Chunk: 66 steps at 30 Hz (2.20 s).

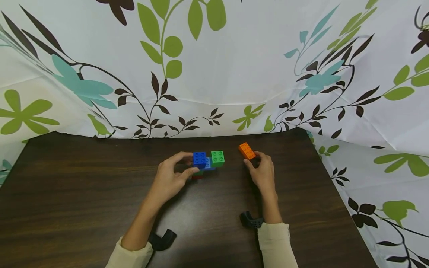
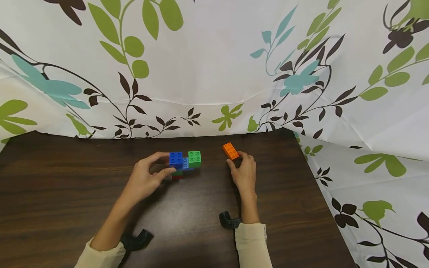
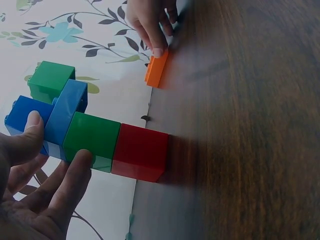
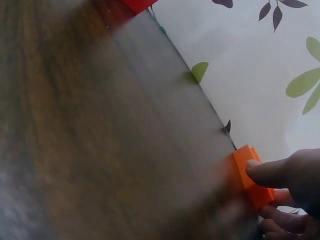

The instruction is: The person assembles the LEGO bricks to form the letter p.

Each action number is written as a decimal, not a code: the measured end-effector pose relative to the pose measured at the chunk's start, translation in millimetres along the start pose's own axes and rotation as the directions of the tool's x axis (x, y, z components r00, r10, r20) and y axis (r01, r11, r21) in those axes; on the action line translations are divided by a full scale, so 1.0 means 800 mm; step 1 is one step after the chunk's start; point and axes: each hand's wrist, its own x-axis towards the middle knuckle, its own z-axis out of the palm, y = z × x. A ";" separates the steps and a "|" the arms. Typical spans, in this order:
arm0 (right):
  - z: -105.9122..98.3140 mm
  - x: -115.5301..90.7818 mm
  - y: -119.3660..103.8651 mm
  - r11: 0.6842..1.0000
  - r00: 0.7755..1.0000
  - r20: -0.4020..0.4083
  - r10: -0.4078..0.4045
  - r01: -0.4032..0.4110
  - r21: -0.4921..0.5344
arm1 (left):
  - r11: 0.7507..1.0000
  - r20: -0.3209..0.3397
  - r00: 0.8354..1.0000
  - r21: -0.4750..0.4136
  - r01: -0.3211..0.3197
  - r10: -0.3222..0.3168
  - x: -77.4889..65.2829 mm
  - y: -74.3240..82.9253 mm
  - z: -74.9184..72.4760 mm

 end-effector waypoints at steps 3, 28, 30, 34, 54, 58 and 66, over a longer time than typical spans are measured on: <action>0.003 0.000 0.001 1.000 0.999 -0.033 0.010 -0.009 0.018 | 1.000 0.001 1.000 0.004 0.004 -0.004 0.000 0.000 0.000; -0.011 0.006 0.004 0.987 0.996 -0.089 0.013 0.002 0.162 | 1.000 0.007 1.000 0.007 -0.009 0.009 0.002 -0.001 0.001; -0.014 0.005 0.002 0.983 0.997 -0.083 0.002 0.013 0.182 | 1.000 0.008 1.000 0.007 -0.008 0.008 0.002 -0.001 0.001; -0.022 0.001 -0.006 0.975 0.997 -0.070 -0.029 0.043 0.218 | 1.000 0.006 1.000 0.014 -0.004 0.004 0.001 -0.002 0.001; -0.048 -0.015 -0.038 0.943 0.988 -0.065 -0.138 0.151 0.295 | 1.000 0.002 1.000 -0.004 -0.004 0.004 0.001 -0.003 0.001; -0.052 -0.018 -0.044 0.943 0.988 -0.056 -0.141 0.151 0.297 | 1.000 0.007 1.000 0.003 -0.003 0.003 0.001 -0.003 0.001; -0.058 -0.024 -0.052 0.937 0.986 -0.060 -0.152 0.164 0.310 | 1.000 0.008 1.000 0.009 -0.005 0.004 0.000 -0.002 0.001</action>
